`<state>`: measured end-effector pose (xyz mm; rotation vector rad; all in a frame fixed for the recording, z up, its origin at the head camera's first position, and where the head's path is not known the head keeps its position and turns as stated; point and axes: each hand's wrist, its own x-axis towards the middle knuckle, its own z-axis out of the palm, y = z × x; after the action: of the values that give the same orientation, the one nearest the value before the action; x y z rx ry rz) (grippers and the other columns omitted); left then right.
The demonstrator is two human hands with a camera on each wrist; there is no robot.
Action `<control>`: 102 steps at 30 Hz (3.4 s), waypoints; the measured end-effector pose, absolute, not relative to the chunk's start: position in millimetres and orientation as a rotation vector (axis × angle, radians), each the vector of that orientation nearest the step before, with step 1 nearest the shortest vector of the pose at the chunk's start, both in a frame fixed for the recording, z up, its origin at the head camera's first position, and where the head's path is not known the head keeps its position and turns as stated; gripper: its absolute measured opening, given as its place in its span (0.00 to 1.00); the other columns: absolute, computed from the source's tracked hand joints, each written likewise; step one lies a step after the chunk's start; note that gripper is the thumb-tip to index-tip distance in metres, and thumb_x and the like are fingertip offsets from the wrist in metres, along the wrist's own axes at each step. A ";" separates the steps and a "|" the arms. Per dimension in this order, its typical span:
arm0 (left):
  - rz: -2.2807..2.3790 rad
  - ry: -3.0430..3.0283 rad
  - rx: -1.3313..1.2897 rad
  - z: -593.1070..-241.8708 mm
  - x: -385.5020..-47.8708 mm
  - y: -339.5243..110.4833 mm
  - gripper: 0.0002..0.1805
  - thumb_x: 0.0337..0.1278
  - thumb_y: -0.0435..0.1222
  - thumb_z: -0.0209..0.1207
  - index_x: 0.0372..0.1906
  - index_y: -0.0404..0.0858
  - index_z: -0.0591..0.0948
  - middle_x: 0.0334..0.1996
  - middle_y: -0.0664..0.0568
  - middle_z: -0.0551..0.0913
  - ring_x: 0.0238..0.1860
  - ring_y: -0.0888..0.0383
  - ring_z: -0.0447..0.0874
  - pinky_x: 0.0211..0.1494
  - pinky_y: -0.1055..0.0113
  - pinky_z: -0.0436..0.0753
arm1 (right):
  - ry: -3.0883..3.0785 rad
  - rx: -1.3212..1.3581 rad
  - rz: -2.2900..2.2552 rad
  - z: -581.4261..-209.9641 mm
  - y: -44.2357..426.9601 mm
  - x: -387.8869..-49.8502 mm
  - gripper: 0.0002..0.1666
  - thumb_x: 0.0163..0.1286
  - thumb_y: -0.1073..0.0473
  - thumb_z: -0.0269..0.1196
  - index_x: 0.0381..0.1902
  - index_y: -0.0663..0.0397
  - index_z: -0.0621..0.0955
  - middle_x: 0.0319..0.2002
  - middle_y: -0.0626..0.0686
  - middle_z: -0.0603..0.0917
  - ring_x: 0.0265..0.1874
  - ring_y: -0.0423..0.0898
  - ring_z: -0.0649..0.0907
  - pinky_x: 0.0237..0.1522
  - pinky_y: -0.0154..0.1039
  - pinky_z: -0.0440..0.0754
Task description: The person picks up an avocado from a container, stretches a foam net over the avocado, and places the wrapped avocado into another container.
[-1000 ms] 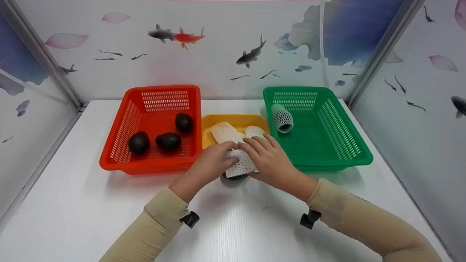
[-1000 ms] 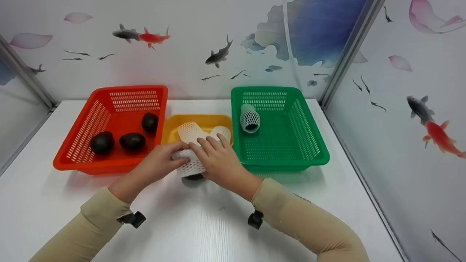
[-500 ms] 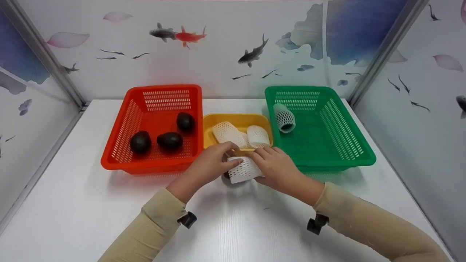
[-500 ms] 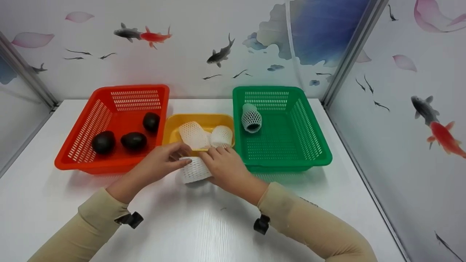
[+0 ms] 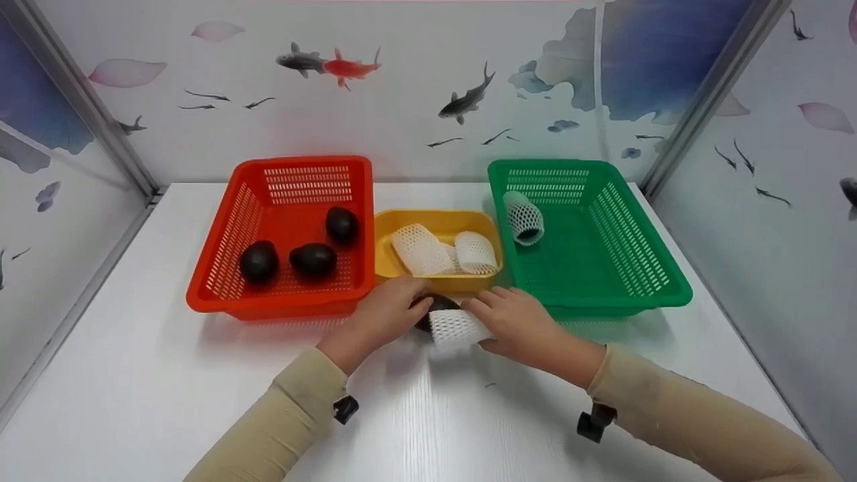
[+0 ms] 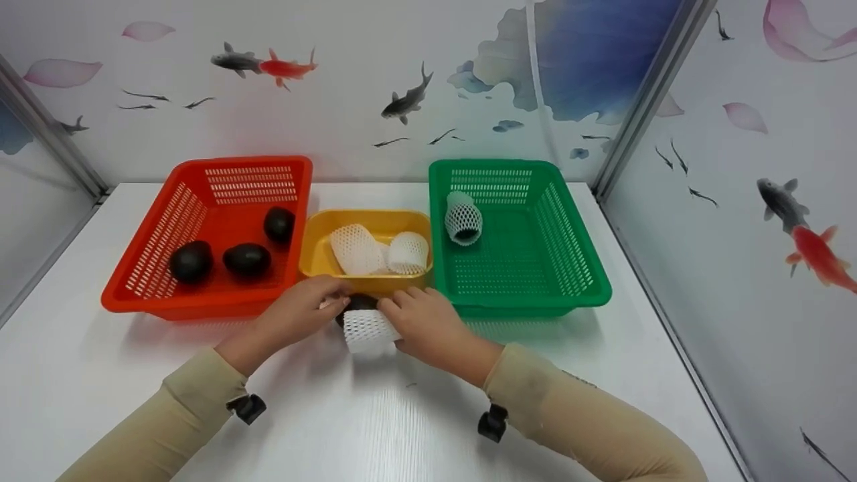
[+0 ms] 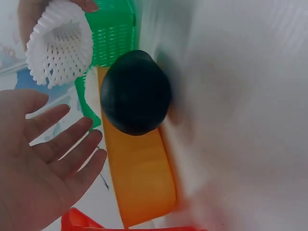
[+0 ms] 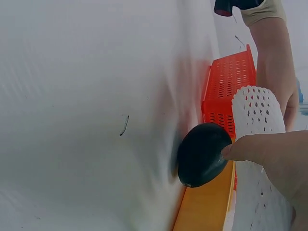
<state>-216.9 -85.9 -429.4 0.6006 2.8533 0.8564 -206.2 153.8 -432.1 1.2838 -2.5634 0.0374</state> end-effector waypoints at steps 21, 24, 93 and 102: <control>0.713 2.819 0.651 -456.9 -228.0 -75.3 0.26 0.56 0.43 0.68 0.58 0.43 0.75 0.51 0.47 0.78 0.52 0.51 0.76 0.60 0.54 0.74 | -2.646 1.277 0.026 -434.6 163.8 -199.5 0.32 0.47 0.55 0.79 0.49 0.53 0.77 0.40 0.53 0.82 0.38 0.53 0.81 0.37 0.49 0.81; 0.702 2.821 0.658 -457.7 -226.7 -75.7 0.27 0.55 0.43 0.69 0.59 0.41 0.76 0.51 0.46 0.77 0.51 0.50 0.76 0.59 0.55 0.74 | -2.649 1.282 0.037 -433.8 164.4 -198.7 0.33 0.47 0.56 0.79 0.50 0.53 0.77 0.40 0.53 0.82 0.38 0.53 0.81 0.38 0.49 0.81; 1.309 2.725 0.757 -391.3 -186.1 -112.1 0.34 0.45 0.37 0.74 0.61 0.46 0.74 0.55 0.56 0.76 0.54 0.57 0.74 0.55 0.61 0.79 | -2.648 1.022 0.179 -395.0 173.4 -217.8 0.32 0.49 0.59 0.79 0.51 0.51 0.77 0.43 0.54 0.83 0.39 0.53 0.79 0.42 0.49 0.81; 1.385 2.642 0.725 -390.1 -185.3 -106.5 0.35 0.44 0.36 0.75 0.60 0.48 0.72 0.56 0.57 0.76 0.56 0.57 0.74 0.54 0.60 0.80 | -2.556 1.102 0.218 -393.7 165.1 -219.8 0.31 0.48 0.61 0.78 0.50 0.51 0.77 0.40 0.54 0.83 0.37 0.53 0.80 0.41 0.49 0.81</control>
<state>-185.3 -106.5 -390.1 0.7253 2.6424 1.3850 -219.8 165.1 -393.7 1.1018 -2.5559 0.2182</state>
